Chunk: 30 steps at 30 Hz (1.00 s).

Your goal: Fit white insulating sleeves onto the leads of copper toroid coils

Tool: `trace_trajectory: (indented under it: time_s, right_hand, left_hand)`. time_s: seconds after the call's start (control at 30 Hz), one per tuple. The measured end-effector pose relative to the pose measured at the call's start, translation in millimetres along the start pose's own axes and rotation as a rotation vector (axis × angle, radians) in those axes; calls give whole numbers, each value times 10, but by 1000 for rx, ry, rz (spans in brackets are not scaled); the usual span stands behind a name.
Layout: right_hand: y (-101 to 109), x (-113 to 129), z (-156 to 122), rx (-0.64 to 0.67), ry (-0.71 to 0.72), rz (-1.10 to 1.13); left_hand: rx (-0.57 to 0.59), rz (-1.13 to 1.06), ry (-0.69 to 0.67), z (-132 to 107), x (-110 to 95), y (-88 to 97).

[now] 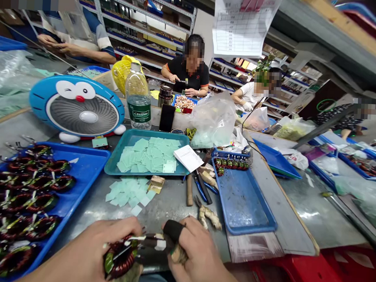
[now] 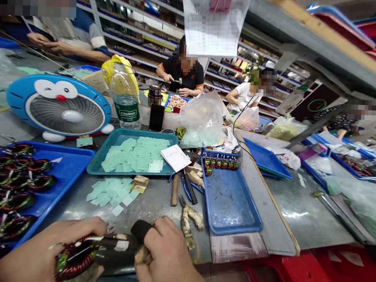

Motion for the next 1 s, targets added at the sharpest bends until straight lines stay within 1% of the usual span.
trace_trajectory:
  time_s: [0.07, 0.17, 0.23, 0.3, 0.4, 0.47, 0.53, 0.63, 0.7, 0.77, 0.9, 0.97, 1.0]
  right_hand:
    - [-30, -10, -21, -23, -5, 4]
    - [-136, -21, -108, -118, -6, -43]
    - [-204, -21, -171, -148, 1, -90]
    - [-227, -15, -211, -138, 14, -125]
    - [-166, 3, -220, -119, 37, -211]
    - [-108, 5, -219, -94, 42, -266]
    - [-87, -15, -243, -54, 35, -285]
    - [-145, -70, -334, -34, 27, -289]
    - [-201, -87, -382, -75, 16, -253]
    - [-222, -64, -372, -142, -3, -164]
    - [-176, 61, -219, -242, -31, 59]
    - [-233, 107, -181, -259, -56, 150]
    - [-304, 118, -191, -277, -84, 191]
  left_hand:
    - [-10, -49, 30, 4, 4, -24]
    - [-112, -185, 101, -8, 16, -72]
    - [-168, -245, 112, -21, 32, -90]
    - [-189, -248, 84, -25, 46, -79]
    - [-194, -209, 36, -7, 11, -10]
    - [-217, -171, 64, 9, -66, 54]
    - [-247, -157, 120, 19, -162, 106]
    - [-249, -202, 159, 24, -236, 117]
    - [-239, -239, 152, 28, -196, 80]
    - [-226, -273, 109, 33, -115, 22]
    - [-267, -325, 23, 29, 15, -102]
    - [-287, -325, 8, 10, 45, -169]
    - [-284, -308, 10, -3, 56, -205]
Point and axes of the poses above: each hand's wrist, its own z-axis towards the middle knuckle, its own y-axis out of the back of the hand, x = y × z, the point moved 2 cm from there along z, towards the middle knuckle, and after that the axes turned 5 degrees about z, right-handed, at the moved point
